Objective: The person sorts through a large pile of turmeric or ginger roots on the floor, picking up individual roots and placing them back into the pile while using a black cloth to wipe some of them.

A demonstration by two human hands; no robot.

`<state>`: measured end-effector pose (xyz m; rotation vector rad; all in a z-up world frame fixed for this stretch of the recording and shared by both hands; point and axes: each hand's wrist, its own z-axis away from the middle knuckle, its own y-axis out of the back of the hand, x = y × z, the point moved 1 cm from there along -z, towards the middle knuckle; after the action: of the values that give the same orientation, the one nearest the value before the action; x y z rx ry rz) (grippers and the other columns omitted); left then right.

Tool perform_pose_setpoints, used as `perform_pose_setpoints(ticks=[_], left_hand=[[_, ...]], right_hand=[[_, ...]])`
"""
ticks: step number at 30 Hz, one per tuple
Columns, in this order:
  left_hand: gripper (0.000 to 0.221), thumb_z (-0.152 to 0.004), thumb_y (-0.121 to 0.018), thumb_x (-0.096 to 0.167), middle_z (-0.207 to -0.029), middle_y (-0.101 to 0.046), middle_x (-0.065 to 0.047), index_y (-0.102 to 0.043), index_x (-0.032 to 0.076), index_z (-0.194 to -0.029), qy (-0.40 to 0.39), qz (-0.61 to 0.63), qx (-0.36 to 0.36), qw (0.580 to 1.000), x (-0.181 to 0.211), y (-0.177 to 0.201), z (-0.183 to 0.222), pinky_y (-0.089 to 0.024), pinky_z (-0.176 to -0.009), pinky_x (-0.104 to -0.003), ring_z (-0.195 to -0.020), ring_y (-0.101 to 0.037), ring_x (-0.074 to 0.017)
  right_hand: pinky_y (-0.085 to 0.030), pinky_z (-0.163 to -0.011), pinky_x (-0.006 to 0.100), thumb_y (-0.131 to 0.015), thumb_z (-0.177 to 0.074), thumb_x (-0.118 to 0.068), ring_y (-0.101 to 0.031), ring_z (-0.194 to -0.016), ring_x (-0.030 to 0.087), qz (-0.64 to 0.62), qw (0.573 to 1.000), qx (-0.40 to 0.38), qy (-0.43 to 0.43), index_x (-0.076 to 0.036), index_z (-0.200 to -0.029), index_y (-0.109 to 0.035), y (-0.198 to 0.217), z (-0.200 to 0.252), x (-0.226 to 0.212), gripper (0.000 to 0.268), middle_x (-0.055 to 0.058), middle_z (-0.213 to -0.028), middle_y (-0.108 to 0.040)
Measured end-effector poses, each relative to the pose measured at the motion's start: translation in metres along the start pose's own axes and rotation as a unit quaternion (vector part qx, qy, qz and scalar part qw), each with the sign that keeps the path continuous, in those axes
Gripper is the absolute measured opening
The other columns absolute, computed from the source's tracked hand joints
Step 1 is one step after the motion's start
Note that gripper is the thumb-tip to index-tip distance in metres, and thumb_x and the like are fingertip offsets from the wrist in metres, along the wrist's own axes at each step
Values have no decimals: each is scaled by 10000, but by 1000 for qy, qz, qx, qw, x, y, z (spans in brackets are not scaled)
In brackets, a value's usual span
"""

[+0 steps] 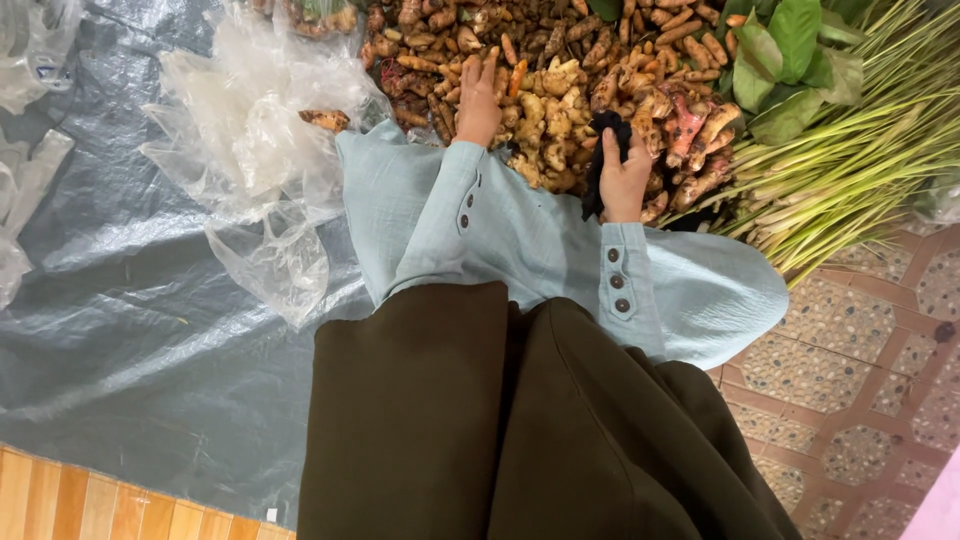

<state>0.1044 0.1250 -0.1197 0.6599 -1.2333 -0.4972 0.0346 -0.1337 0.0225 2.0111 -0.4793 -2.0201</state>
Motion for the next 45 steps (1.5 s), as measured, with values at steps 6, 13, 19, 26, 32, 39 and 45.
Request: perform_pose_setpoints(ticks=[6,13,19,26,32,39,45], left_hand=[[760,-1070,-487,-114,-1741,-36,-95,-104,134,-1677,-161,65,-9,985,-23,-13,-4,-194,-1309,-555,-1601,82,-341],[704,-1142,-422,-32,-1747,27,-89,-37,194,-1687,-214,98,-71,969,-30,-9,4,-211,-1304,-584,-1608,77,-353],[699,-1145,-513,186,-1726,41,-127,-64,168,-1680,-106,-146,-78,981,10,-20,15,-147,-1239,-678,-1577,58,-421],[496,-1081,-556,160,-1582,-390,-184,-400,78,-1544,-218,-13,-59,974,86,-37,10,-319,-1172,-595,-1453,-353,-428],[440,-1055,-556,124,-1464,-546,-238,-494,3,-1474,-262,57,-118,956,142,-66,-14,-443,-1116,-560,-1362,-504,-421],[470,-1042,-560,144,-1460,-562,-199,-472,34,-1490,-205,-6,-118,972,175,-113,-73,-518,-1033,-542,-1322,-526,-415],[714,-1005,-740,207,-1528,-433,-168,-317,91,-1568,-295,-134,44,945,182,-182,-129,-506,-1029,-497,-1280,-525,-406]], right_hand=[[-436,-586,305,-632,-1049,-392,-561,-678,141,-17,999,36,-27,-81,-962,-659,8,-4,5,325,19,-791,-576],[-548,-927,385,-609,-1057,-367,-703,-1103,273,-6,997,74,23,-20,-1264,-675,35,-15,4,409,128,-1183,-737],[-551,-882,436,-586,-1059,-397,-705,-1059,316,30,988,149,-11,-69,-1282,-655,69,-35,27,403,127,-1169,-728],[-323,-1211,451,-490,-1100,-510,-384,-1467,370,-5,980,191,-45,-17,-1559,-304,83,-91,117,699,197,-1587,-385],[-306,-1020,633,-371,-1116,-465,-450,-1311,485,252,958,133,13,-41,-1442,-484,55,-107,131,546,238,-1225,-631],[-269,-963,680,-406,-1117,-385,-400,-1356,465,305,942,130,45,-84,-1290,-584,47,-107,137,391,169,-880,-668],[-316,-1000,587,-432,-1119,-350,-492,-1266,438,290,943,140,77,-70,-1283,-603,49,-108,147,367,155,-787,-627]])
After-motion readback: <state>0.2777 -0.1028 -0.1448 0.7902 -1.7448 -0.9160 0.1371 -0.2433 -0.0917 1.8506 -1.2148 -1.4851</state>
